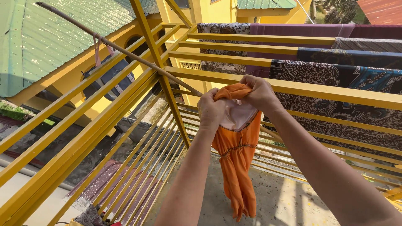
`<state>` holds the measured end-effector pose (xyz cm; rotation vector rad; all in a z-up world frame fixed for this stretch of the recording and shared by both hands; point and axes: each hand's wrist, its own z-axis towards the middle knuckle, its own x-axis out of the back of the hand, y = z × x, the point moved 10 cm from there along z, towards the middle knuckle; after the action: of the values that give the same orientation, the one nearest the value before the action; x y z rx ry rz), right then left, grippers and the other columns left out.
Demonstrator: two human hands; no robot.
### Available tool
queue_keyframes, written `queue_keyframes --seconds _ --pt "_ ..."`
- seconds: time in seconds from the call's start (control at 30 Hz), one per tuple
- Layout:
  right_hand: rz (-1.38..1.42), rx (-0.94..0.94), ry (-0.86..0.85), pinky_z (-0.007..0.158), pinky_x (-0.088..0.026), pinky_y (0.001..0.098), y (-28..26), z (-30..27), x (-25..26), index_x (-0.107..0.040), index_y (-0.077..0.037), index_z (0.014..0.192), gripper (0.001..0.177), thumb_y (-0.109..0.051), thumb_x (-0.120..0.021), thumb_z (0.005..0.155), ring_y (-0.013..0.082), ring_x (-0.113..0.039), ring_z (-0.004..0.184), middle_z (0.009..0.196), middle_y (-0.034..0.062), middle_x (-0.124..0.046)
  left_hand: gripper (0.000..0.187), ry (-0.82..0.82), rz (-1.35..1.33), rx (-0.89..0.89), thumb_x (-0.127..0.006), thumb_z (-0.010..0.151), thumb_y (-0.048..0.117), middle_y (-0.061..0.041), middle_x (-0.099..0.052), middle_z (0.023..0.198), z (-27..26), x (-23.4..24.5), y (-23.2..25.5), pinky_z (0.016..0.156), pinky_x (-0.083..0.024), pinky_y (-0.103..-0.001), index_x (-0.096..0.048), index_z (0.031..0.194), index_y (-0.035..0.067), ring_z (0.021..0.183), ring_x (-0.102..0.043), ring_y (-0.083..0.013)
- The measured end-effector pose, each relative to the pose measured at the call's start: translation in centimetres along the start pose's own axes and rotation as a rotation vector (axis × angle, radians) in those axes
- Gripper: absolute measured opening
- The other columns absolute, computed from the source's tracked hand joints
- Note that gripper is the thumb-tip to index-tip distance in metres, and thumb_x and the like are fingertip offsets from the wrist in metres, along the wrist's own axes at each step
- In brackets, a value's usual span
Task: Hanging wet clothes and items on a laundry rack on a balcony to dry.
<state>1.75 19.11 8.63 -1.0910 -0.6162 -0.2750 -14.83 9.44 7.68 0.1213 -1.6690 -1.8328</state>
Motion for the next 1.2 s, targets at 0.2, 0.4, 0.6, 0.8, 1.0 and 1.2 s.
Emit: queue_keyframes --seconds 0.2,0.4,0.6,0.8,1.0,1.2 --pt "-0.244 -0.021 0.085 0.091 -0.050 0.0580 -4.1 -3.4 1.6 -0.061 -0.027 0.122 0.047 -0.006 -0.068 0.080 0.0484 -0.067 0.106 0.103 0.0214 -0.072 0.009 -0.105 -0.585 0.037 -0.063 0.083 0.014 -0.005 -0.050 0.076 -5.0 -1.3 4.6 0.083 -0.043 -0.026 -0.065 0.074 0.015 0.087 -0.050 -0.0170" --pt "0.028 -0.006 0.172 0.086 -0.053 0.0383 2.7 -0.1 0.9 -0.074 -0.037 0.106 0.034 -0.017 -0.071 0.079 0.0300 -0.069 0.094 0.087 0.0045 -0.074 0.023 -0.231 -0.083 0.017 -0.071 0.075 0.023 -0.021 -0.063 0.085 -3.3 -2.4 1.2 0.091 -0.050 -0.045 -0.068 0.094 0.011 0.102 -0.067 -0.0401" --pt "0.071 0.051 0.105 0.085 -0.051 0.0447 -2.2 -3.4 1.2 -0.075 -0.021 0.108 0.042 -0.002 -0.071 0.070 0.0332 -0.066 0.092 0.089 0.0096 -0.069 0.017 0.011 -0.237 0.028 -0.064 0.089 0.022 -0.014 -0.061 0.070 -0.3 -1.2 -2.2 0.070 -0.051 -0.036 -0.070 0.075 0.015 0.074 -0.062 -0.0263" --pt "-0.192 -0.030 -0.017 0.085 -0.049 0.0532 1.1 -2.5 -0.5 -0.064 -0.019 0.110 0.047 0.002 -0.068 0.068 0.0435 -0.064 0.098 0.098 0.0119 -0.064 0.010 -0.137 -0.992 0.141 -0.065 0.089 0.001 -0.010 -0.062 0.072 -3.4 -1.3 1.0 0.063 -0.051 -0.022 -0.065 0.080 0.005 0.066 -0.063 -0.0150" --pt "0.333 -0.060 0.104 0.089 -0.051 0.0360 3.6 -0.6 0.5 -0.066 -0.024 0.113 0.049 0.005 -0.064 0.074 0.0285 -0.070 0.091 0.094 0.0158 -0.074 0.031 -0.235 -0.236 0.069 -0.081 0.073 0.014 -0.010 -0.074 0.086 -2.1 -3.0 -0.5 0.091 -0.051 -0.038 -0.067 0.100 0.014 0.096 -0.070 -0.0282" --pt "0.969 0.006 -0.158 0.079 -0.056 0.0346 -2.8 -3.8 0.3 -0.055 -0.003 0.131 0.053 0.014 -0.060 0.081 0.0243 -0.068 0.083 0.102 0.0253 -0.071 0.013 0.001 0.078 -0.001 -0.064 0.082 0.023 -0.011 -0.074 0.080 1.0 -1.2 -1.7 0.092 -0.057 -0.043 -0.077 0.081 0.023 0.097 -0.072 -0.0386"
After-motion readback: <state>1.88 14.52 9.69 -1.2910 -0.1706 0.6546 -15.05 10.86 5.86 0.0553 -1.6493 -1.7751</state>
